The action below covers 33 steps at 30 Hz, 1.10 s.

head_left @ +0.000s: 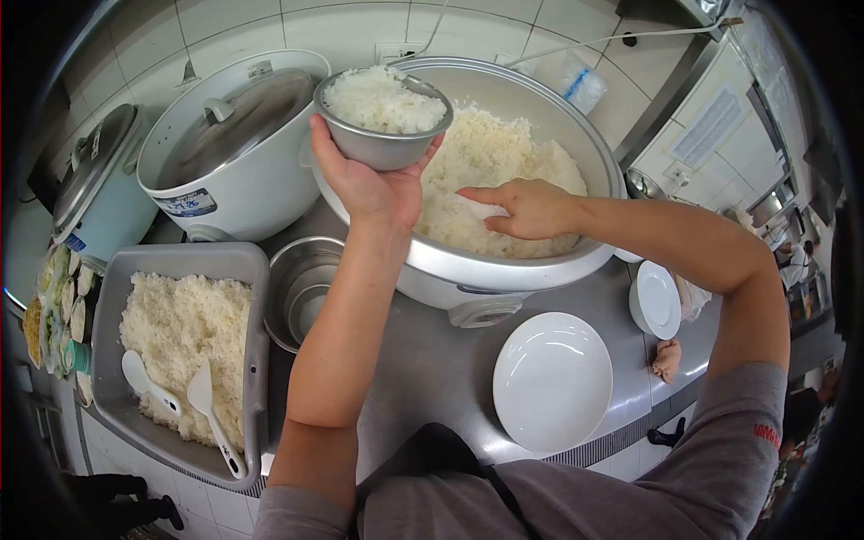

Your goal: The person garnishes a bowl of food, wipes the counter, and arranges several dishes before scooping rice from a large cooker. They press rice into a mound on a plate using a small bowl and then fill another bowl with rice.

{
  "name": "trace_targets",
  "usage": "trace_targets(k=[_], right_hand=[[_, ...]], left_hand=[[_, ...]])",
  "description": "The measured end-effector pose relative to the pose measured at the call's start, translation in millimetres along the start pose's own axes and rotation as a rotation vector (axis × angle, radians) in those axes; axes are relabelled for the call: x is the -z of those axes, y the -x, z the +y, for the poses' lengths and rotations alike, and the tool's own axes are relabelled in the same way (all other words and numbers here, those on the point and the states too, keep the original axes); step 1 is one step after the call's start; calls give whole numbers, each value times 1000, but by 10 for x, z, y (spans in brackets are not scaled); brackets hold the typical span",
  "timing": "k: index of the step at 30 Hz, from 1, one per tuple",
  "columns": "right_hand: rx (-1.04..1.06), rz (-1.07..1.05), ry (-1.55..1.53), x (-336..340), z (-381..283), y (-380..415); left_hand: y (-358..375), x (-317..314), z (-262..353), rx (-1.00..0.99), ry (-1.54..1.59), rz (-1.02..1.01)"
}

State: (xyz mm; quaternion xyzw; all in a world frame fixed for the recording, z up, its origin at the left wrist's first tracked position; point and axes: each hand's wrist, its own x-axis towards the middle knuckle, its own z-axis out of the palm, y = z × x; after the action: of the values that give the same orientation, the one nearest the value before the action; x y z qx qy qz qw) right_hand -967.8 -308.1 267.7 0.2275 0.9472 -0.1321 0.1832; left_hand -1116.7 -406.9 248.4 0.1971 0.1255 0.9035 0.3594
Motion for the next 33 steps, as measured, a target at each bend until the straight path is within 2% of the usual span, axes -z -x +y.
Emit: trace_targets(k=[4,6,7,10,12,13,14,15,16,17,18,20,21,23,24,26,28,33], right_hand=[[104,71,-83,-73,19,-31],[227,79,-303,-104,33,-65],[231,89,-295,-64,25,-29],[136,19,-457,17,58,75],[35,-117,-647,34,237,36],[39,-112,-635,57,299,55],[13,-100,-733,98,360,91],[-12,-84,-832,172,365,153],[-6,-72,-817,280,378,236],[-72,11,-808,423,389,327],[-135,96,-801,565,367,381],[-116,183,-733,846,363,360],[-111,255,-675,932,368,375],[-85,331,-643,981,183,313],[-56,395,-607,1004,43,245],[-53,509,-375,827,-259,127],[109,742,300,424,-234,-161],[122,633,293,170,-592,74]], left_hand=[[20,-42,-2,-53,-56,39],[24,-46,2,-71,-51,45],[17,-48,6,-87,-44,60],[11,-46,13,-84,-22,67],[-3,-24,26,-47,28,71],[-6,-9,35,-2,77,82],[-10,11,46,-14,84,73],[-15,36,61,54,126,69],[-20,46,73,124,166,62],[-25,44,76,111,172,45],[-32,35,74,181,169,80],[-57,19,73,314,159,131],[-65,5,73,314,157,119],[-60,-21,54,441,85,149],[-55,-30,37,440,85,139],[-70,-23,46,475,48,147],[-102,-7,46,468,58,184],[-72,-31,61,484,90,301]])
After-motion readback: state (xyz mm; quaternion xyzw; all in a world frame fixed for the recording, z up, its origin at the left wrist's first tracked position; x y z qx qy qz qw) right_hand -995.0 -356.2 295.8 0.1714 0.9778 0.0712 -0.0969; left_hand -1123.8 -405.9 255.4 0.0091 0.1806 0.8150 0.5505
